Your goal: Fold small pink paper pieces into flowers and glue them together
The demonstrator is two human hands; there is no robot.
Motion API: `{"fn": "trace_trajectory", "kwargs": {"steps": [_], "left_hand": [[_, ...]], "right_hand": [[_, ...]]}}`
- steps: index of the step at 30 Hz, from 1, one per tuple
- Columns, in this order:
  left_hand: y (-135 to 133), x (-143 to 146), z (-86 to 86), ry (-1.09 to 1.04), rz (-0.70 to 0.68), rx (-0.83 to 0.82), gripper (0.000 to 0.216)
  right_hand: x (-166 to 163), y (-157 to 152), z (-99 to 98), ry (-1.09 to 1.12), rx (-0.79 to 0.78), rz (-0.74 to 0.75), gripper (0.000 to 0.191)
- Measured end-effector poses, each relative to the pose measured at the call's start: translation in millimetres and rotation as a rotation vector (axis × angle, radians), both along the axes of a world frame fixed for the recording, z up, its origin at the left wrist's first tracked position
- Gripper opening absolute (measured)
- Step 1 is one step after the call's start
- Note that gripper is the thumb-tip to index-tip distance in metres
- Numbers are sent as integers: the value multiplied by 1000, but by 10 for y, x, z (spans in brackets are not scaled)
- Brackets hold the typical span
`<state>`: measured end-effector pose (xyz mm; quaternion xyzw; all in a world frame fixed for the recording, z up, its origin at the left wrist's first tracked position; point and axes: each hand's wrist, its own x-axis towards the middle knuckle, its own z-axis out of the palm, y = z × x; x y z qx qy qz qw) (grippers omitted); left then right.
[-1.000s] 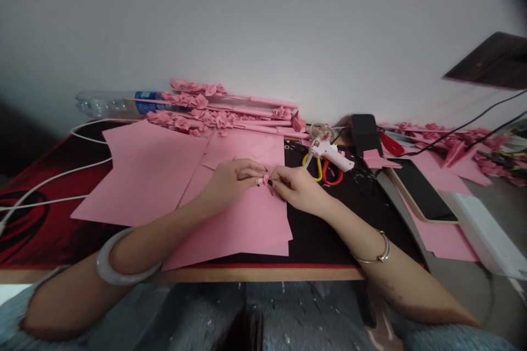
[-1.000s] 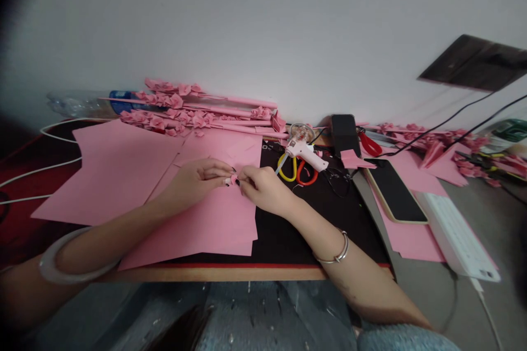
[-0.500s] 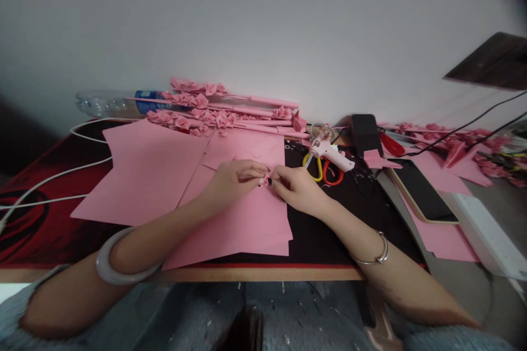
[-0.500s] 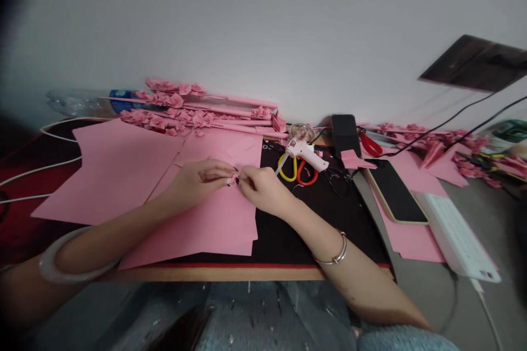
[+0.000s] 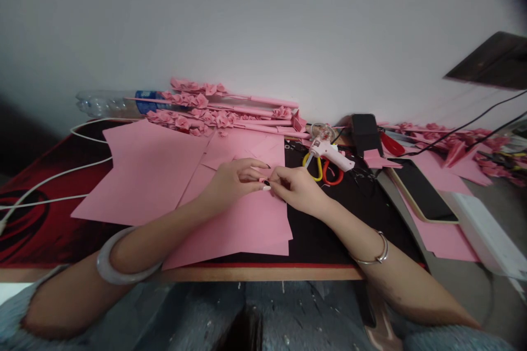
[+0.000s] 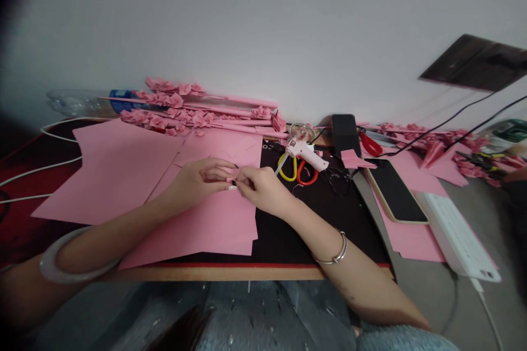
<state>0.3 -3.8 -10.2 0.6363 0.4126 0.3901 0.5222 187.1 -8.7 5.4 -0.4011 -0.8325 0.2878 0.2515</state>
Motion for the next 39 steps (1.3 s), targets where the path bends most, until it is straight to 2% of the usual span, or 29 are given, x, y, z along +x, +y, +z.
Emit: {"fn": "trace_trajectory", "kwargs": {"steps": [5, 9, 13, 18, 23, 30, 34, 39], "left_hand": [[12, -8, 2, -13, 37, 9, 35], [22, -10, 61, -68, 89, -76, 35], [37, -8, 91, -117, 113, -160, 36], [32, 12, 38, -196, 84, -227, 29], [4, 20, 33, -179, 29, -211, 17], [4, 17, 51, -198, -23, -176, 14], [11, 17, 37, -211, 26, -179, 13], [30, -1, 5, -227, 20, -151, 18]], "right_hand": [[19, 24, 32, 9, -53, -9, 19], [46, 43, 45, 44, -87, -29, 25], [36, 33, 42, 62, -71, -45, 12], [-8, 8, 14, 55, -18, -44, 8], [-8, 8, -8, 109, -95, -34, 9], [9, 19, -34, 149, -129, -61, 11], [4, 24, -17, 119, -66, -106, 7], [-20, -3, 39, 116, 132, -135, 11]]}}
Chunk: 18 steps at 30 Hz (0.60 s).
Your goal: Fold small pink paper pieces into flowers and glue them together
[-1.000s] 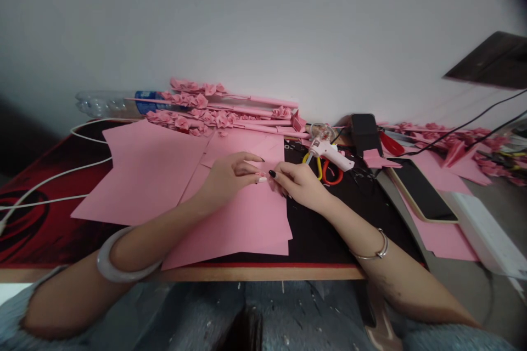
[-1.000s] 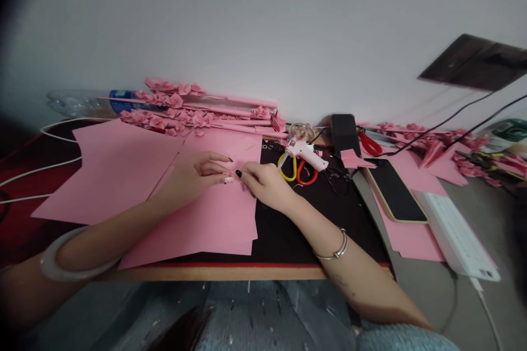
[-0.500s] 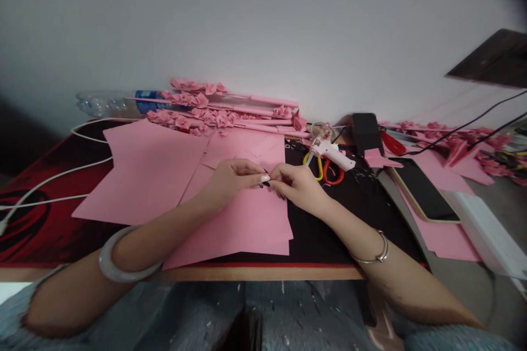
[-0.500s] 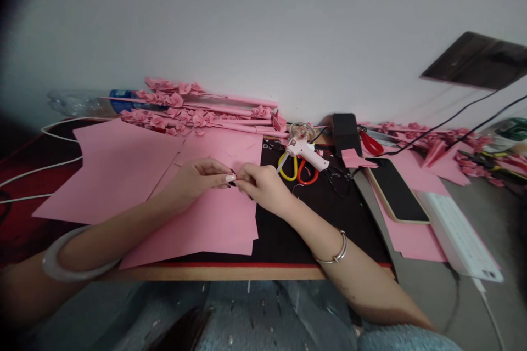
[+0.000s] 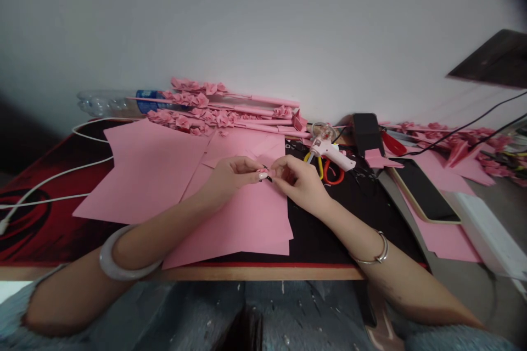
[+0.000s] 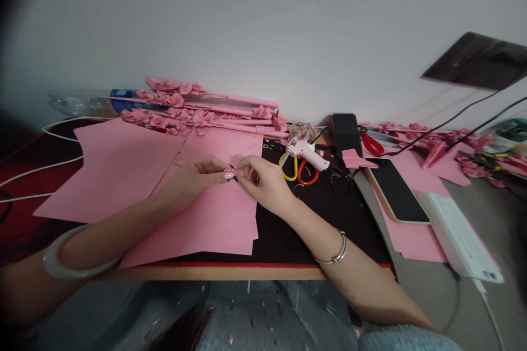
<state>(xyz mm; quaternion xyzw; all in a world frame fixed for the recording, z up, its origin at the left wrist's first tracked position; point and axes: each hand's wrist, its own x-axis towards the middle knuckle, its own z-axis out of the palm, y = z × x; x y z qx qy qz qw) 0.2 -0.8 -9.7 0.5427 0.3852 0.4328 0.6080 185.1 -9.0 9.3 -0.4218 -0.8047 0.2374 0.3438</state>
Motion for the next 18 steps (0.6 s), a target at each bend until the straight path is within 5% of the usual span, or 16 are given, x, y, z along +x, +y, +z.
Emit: {"fn": "trace_trajectory", "kwargs": {"steps": [5, 18], "left_hand": [[20, 8, -5, -65, 44, -80, 34], [20, -8, -24, 48, -38, -40, 21]], "right_hand": [[-7, -17, -5, -4, 104, 125, 14], [4, -6, -29, -16, 51, 139, 15]]}}
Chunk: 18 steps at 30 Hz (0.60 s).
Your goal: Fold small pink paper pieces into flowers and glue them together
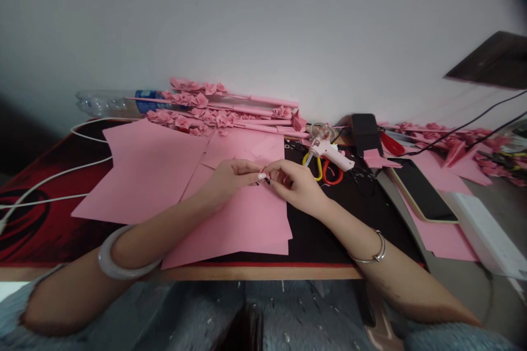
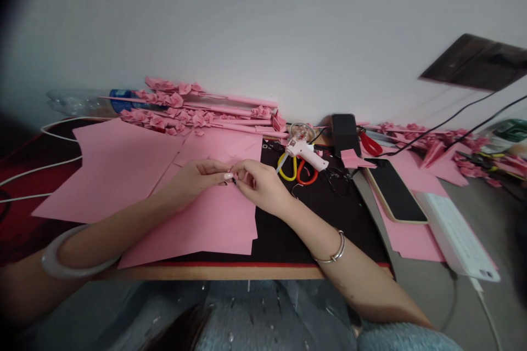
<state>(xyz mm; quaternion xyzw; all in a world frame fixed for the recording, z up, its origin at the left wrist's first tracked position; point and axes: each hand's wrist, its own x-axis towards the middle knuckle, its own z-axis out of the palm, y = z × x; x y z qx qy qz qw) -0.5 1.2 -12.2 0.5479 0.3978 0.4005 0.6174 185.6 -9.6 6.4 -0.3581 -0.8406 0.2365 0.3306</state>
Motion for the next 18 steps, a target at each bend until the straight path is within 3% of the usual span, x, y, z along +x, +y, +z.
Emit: {"fn": "trace_trajectory", "kwargs": {"steps": [6, 13, 18], "left_hand": [[-15, 13, 17, -81, -45, -138, 20], [-17, 26, 40, -113, -20, -124, 31], [-37, 41, 92, -88, 14, -165, 19]], "right_hand": [[-9, 0, -16, 4, -11, -56, 12], [-5, 6, -32, -1, 10, -66, 13], [9, 19, -38, -31, 44, -24, 11]]}}
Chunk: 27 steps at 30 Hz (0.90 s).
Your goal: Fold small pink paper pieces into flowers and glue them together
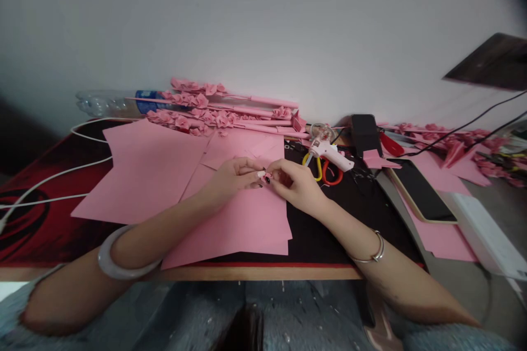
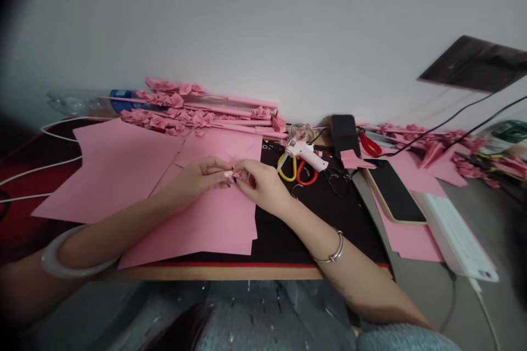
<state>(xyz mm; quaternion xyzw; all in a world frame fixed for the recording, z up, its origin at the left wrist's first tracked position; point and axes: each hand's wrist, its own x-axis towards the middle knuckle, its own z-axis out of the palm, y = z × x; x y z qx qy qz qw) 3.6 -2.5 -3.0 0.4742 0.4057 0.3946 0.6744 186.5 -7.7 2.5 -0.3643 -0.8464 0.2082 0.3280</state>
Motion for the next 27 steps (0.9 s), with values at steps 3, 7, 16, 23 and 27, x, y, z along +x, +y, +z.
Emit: {"fn": "trace_trajectory", "kwargs": {"steps": [3, 7, 16, 23, 27], "left_hand": [[1, -4, -5, 8, -29, 19, 14], [15, -16, -42, -4, -61, 37, 12], [5, -1, -48, -124, -41, -96, 17], [3, -6, -55, -200, -114, -113, 12], [-5, -1, -45, -211, -93, -121, 11]], "right_hand": [[1, 6, 4, -7, 23, 12, 12], [0, 12, 8, -7, 31, 12, 11], [14, 20, 8, -4, 41, 15, 12], [-6, -17, 20, 23, 73, 6, 14], [-2, -11, 21, 20, 100, 27, 15]]}}
